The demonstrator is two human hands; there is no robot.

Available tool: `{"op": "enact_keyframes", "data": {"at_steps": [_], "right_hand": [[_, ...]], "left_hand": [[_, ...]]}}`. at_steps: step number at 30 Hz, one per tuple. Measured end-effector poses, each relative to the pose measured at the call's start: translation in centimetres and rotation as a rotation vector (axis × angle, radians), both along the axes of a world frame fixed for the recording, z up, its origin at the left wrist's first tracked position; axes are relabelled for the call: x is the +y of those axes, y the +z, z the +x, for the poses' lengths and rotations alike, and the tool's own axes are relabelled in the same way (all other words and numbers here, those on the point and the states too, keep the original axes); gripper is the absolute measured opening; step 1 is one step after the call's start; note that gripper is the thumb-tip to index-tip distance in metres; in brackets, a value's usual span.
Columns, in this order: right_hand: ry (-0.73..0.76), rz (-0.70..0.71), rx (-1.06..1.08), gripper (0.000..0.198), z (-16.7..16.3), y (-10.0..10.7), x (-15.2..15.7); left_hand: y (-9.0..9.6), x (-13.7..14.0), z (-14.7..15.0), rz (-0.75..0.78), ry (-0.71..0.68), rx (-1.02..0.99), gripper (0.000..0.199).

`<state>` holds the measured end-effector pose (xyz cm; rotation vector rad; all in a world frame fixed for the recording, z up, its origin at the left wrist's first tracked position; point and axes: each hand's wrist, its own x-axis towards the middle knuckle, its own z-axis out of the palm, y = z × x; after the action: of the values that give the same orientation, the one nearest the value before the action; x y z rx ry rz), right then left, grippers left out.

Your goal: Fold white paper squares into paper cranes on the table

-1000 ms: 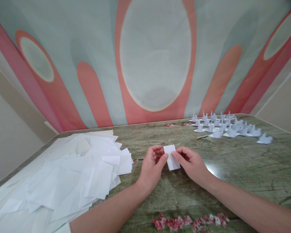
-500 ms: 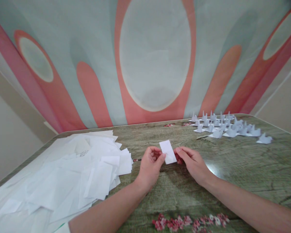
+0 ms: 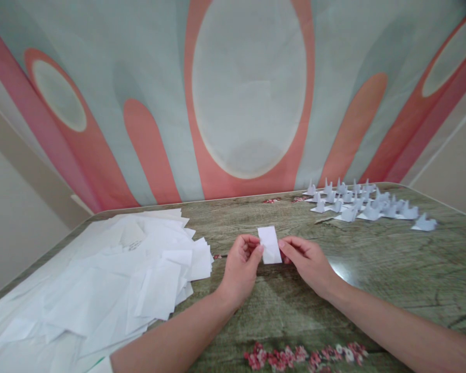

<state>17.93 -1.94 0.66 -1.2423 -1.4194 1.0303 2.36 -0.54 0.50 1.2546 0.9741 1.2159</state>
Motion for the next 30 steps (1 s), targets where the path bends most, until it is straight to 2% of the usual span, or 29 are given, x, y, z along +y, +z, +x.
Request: {"op": "enact_keyframes", "data": {"at_steps": [11,18,22,26,30], "right_hand": [[0.013,-0.005,-0.002,0.024,-0.2,0.0,-0.1],[-0.008,0.169,-0.199,0.01,-0.3,-0.4,-0.5],[0.002,0.294,-0.315,0.006,-0.4,-0.2,-0.9],[-0.017,0.321,-0.352,0.005,-0.4,0.2,-1.1],[-0.022,0.342,-0.38,0.005,-0.5,0.3,-1.1]], "left_hand": [[0.3,-0.3,0.2,-0.001,-0.067,0.025,0.022],[0.7,-1.1,0.4,0.084,-0.103,0.162,0.05],[0.8,-1.3,0.4,0.068,-0.142,0.176,0.046],[1.1,-1.2,0.3,0.071,-0.148,0.209,0.036],[1.1,-1.2,0.2,0.074,-0.128,0.211,0.05]]}}
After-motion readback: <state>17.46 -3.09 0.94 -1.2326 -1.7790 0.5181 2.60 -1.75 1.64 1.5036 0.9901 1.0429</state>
